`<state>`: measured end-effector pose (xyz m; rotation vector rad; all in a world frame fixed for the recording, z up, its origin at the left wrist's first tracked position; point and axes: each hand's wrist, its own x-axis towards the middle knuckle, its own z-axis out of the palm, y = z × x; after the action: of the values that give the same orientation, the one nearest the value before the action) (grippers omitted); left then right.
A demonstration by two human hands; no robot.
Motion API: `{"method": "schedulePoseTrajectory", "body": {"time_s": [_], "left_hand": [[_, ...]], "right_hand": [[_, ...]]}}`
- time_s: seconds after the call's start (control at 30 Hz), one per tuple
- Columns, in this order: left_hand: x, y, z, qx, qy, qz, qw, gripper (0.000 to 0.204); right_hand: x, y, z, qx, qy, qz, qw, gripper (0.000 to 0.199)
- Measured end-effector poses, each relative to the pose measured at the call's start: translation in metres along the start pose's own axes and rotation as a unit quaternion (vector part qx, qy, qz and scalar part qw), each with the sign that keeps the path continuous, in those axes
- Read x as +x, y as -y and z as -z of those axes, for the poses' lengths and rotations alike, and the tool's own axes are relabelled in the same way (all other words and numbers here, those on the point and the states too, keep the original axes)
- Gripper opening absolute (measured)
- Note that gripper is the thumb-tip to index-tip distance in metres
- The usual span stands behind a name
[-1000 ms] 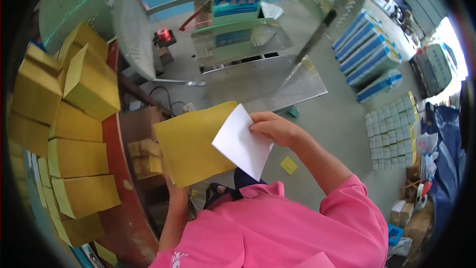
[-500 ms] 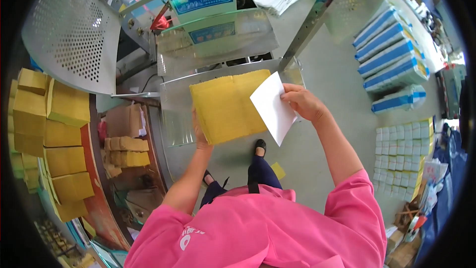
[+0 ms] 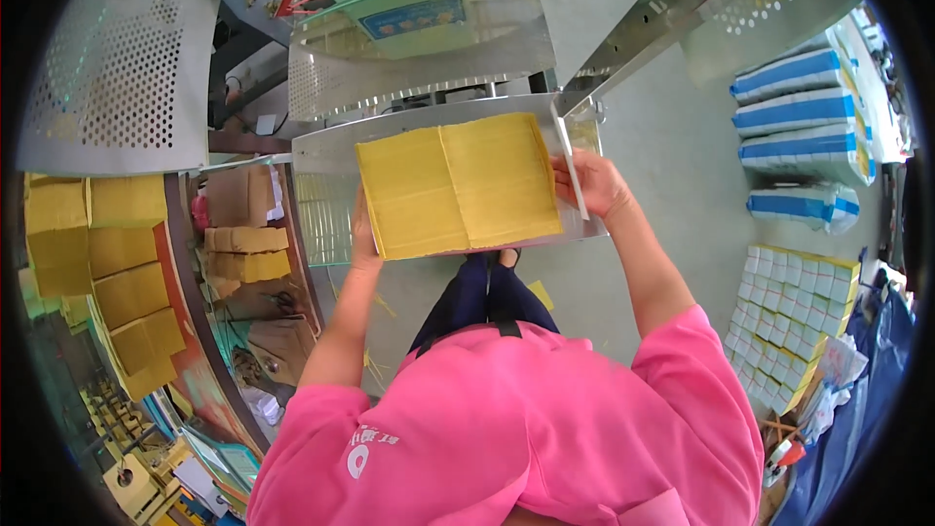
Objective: Counting, weighing, and using a machine to bundle stacks of yellow paper.
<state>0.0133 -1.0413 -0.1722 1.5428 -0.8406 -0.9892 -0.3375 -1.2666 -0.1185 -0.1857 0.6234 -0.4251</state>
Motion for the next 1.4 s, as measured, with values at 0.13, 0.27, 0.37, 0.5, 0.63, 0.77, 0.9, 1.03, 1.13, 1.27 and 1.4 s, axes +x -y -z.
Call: {"method": "schedulePoseTrajectory", "body": {"time_s": [0.13,0.27,0.37,0.5,0.63,0.77,0.9,1.03,1.13,1.27,1.4], "left_hand": [[-0.005,-0.057,-0.008,0.023,0.035,0.004,0.999,0.057],[-0.003,-0.069,-0.007,-0.256,0.024,0.108,0.960,0.057],[-0.003,-0.073,-0.005,-0.252,0.046,0.089,0.963,0.058],[0.002,-0.086,-0.005,-0.165,0.071,0.057,0.982,0.056],[0.001,-0.089,-0.005,-0.127,0.069,0.048,0.988,0.060],[-0.002,-0.090,-0.008,-0.138,0.066,0.062,0.986,0.062],[-0.004,-0.094,-0.010,-0.136,0.050,0.074,0.987,0.061],[-0.005,-0.100,-0.010,-0.138,0.055,0.083,0.985,0.062],[-0.006,-0.100,-0.011,-0.127,0.051,0.080,0.987,0.063],[-0.005,-0.099,-0.012,-0.125,0.049,0.083,0.987,0.063],[-0.006,-0.105,-0.013,-0.130,0.053,0.078,0.987,0.063]], "right_hand": [[-0.001,-0.001,-0.016,-0.083,-0.097,0.005,0.992,0.037],[0.000,-0.009,-0.012,-0.123,-0.073,0.024,0.989,0.035],[-0.001,-0.016,-0.025,-0.171,-0.082,0.041,0.981,0.035],[0.003,-0.034,-0.032,-0.212,-0.155,0.128,0.956,0.042],[0.003,-0.054,-0.044,-0.304,-0.238,0.237,0.892,0.046],[0.017,-0.064,-0.013,-0.392,-0.266,0.293,0.830,0.039],[0.019,-0.062,-0.025,-0.524,-0.302,0.309,0.734,0.032],[0.017,-0.060,-0.031,-0.557,-0.270,0.354,0.701,0.028],[0.017,-0.056,-0.030,-0.567,-0.238,0.356,0.704,0.025],[0.001,-0.046,-0.048,-0.401,-0.230,0.147,0.874,0.025],[-0.017,-0.045,-0.058,-0.326,-0.172,0.213,0.905,0.037]]}}
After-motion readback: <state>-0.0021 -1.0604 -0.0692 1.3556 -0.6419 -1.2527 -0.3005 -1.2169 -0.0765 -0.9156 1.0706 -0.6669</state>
